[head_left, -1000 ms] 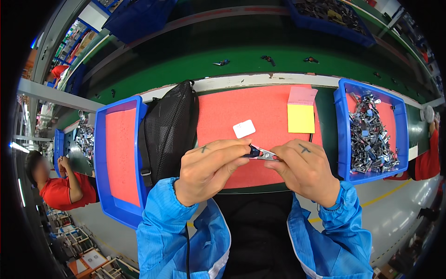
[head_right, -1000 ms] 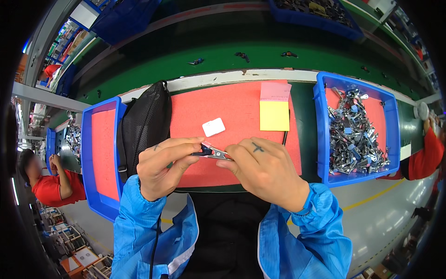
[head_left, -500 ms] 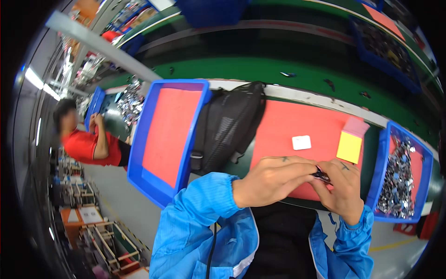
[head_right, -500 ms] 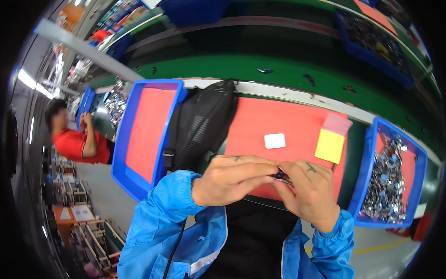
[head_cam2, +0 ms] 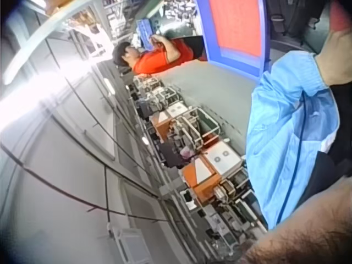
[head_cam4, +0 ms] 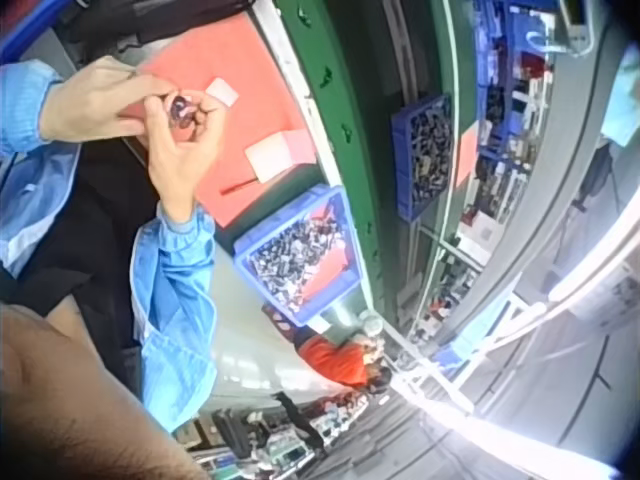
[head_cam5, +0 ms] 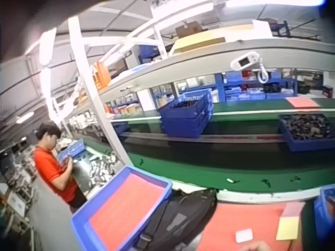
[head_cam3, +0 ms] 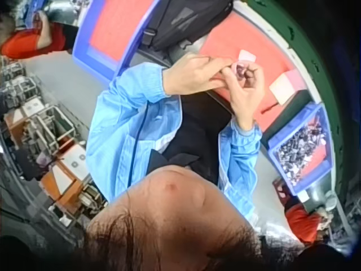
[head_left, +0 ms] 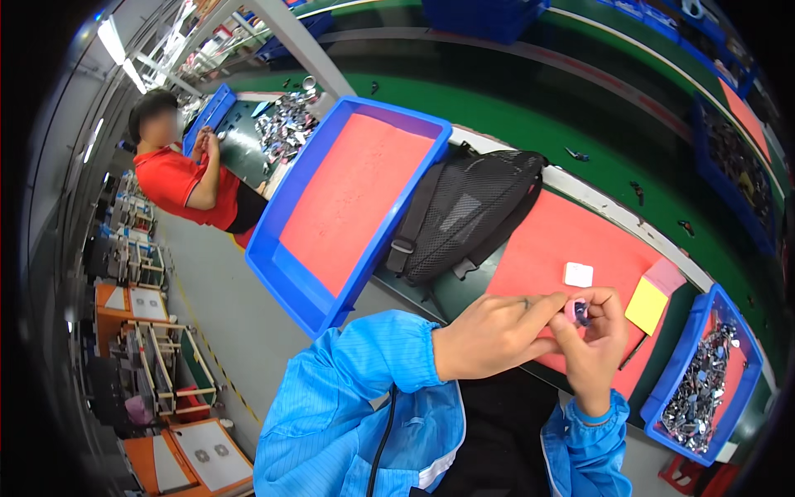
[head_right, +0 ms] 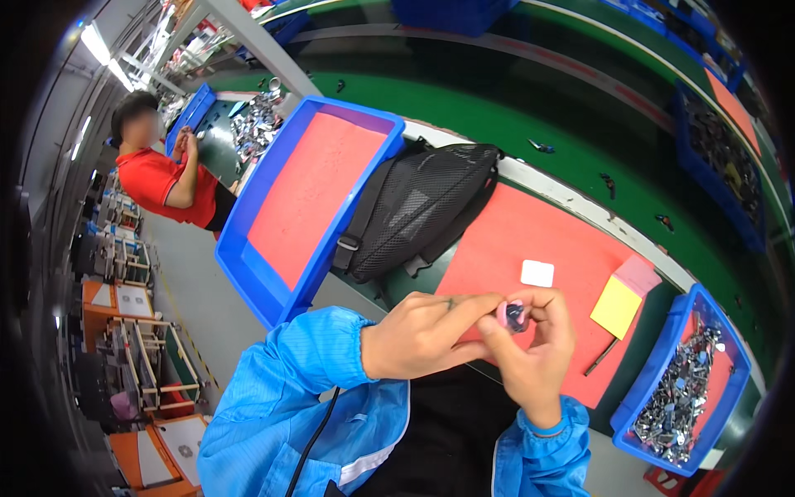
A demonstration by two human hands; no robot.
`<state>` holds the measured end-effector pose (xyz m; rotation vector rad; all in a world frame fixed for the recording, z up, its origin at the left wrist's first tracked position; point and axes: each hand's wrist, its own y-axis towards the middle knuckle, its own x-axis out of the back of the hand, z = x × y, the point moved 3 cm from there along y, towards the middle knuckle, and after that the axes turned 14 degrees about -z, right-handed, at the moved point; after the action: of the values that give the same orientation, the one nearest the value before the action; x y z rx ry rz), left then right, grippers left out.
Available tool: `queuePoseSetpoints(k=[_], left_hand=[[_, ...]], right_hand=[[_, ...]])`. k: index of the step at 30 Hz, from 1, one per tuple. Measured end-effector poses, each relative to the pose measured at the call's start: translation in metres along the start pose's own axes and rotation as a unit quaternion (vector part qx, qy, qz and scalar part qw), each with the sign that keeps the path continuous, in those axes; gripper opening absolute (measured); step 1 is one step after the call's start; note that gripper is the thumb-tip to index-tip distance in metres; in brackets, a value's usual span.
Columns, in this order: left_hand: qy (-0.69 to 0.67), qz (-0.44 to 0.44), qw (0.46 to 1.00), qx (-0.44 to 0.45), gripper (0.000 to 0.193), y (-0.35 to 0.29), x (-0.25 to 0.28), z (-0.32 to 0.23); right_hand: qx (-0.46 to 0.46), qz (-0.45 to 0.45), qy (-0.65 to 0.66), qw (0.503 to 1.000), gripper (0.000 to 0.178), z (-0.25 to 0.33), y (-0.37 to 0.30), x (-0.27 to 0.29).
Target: Assembling small electronic components and placing them into a compartmentalized blue tray.
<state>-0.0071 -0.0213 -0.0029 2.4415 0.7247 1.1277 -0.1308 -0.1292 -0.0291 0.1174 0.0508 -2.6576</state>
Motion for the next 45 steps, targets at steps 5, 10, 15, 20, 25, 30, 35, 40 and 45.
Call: queuePoseSetpoints(k=[5,10,15,20,25,30,35,40,45], left_hand=[[0.06,0.005,0.998,-0.001,0.042,-0.009,0.028,0.007],[0.172,-0.078,0.977,0.102,0.024,0.008,0.1,0.039],[0.244,-0.144,0.952,0.117,0.022,-0.001,0.164,0.067],[0.079,-0.074,0.974,0.198,0.018,-0.023,0.133,0.053],[0.211,-0.068,0.975,0.028,0.024,-0.043,0.083,0.034],[0.215,-0.044,0.975,-0.028,0.026,-0.058,0.086,0.03],[0.133,-0.043,0.99,-0.018,0.029,-0.067,0.119,0.028],[0.469,0.019,0.873,0.131,0.054,-0.105,0.202,0.091],[0.519,0.066,0.845,0.108,0.058,-0.149,0.206,0.136]], right_hand=[[0.074,0.081,-0.031,0.994,0.036,-0.005,-0.004,-0.02],[-0.011,0.119,-0.072,0.99,0.032,-0.025,0.002,-0.003],[-0.061,0.128,-0.091,0.986,0.031,-0.046,-0.002,-0.003],[-0.066,0.193,0.021,0.979,0.033,-0.023,-0.016,-0.051],[-0.128,0.204,0.116,0.964,0.032,-0.017,-0.035,-0.092],[-0.161,0.201,0.073,0.964,0.029,-0.031,-0.04,-0.096],[-0.152,0.187,0.049,0.969,0.026,-0.029,-0.041,-0.097],[-0.155,0.154,0.051,0.975,0.025,-0.036,-0.029,-0.081],[-0.128,0.149,0.037,0.98,0.03,-0.029,-0.026,-0.077]])
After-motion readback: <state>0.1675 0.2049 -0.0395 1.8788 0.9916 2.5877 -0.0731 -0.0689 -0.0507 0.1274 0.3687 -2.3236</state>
